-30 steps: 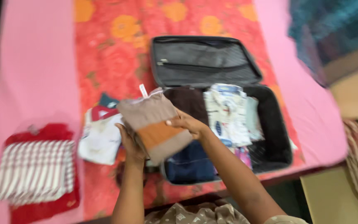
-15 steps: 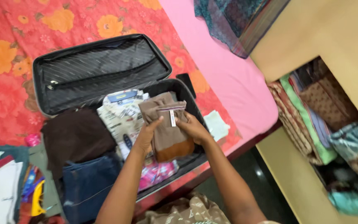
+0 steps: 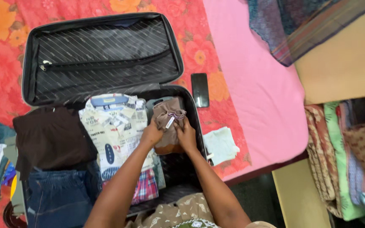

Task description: The person folds and stacks various clothing items, including shirts, pants, and shorts, then places them into an open suitcase on a bed. The person arranges the clothes neatly inside the suitcase, pressing them down to fit.

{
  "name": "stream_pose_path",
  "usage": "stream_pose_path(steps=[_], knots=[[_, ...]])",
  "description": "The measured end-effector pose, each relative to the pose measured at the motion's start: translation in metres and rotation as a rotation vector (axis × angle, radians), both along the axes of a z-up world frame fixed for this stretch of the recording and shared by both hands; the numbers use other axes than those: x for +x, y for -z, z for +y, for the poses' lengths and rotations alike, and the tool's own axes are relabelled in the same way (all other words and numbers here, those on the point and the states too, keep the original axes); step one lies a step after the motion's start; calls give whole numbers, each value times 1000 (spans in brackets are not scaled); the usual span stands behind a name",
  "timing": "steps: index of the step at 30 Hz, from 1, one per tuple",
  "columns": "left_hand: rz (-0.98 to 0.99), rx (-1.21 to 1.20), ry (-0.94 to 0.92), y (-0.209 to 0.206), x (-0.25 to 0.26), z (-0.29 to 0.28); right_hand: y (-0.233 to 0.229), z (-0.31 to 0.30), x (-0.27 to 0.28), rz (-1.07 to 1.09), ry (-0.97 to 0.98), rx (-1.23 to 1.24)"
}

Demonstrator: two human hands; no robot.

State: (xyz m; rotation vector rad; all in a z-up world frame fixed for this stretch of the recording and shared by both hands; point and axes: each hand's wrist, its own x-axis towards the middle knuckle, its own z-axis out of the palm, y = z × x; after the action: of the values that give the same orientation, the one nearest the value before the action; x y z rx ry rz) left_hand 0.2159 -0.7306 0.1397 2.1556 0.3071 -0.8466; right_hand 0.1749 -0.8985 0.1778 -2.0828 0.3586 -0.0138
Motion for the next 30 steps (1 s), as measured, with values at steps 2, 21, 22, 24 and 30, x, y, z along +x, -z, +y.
stream_pose_path(steps=[2,21,22,24,30], knots=[[-102,99,-10,18,23,-5,24,1,20,37,16,-32],[185,94,-226,72,-59,-28,118,-3,57,300,104,-54],[160,123,-225,60,-53,-31,110,-2,59,197,77,-42],[121,176,-221,33,-55,-47,95,-5,54,42,26,-38],[-454,270,185,-9,-43,-63,71,5,31,-99,-91,-224]])
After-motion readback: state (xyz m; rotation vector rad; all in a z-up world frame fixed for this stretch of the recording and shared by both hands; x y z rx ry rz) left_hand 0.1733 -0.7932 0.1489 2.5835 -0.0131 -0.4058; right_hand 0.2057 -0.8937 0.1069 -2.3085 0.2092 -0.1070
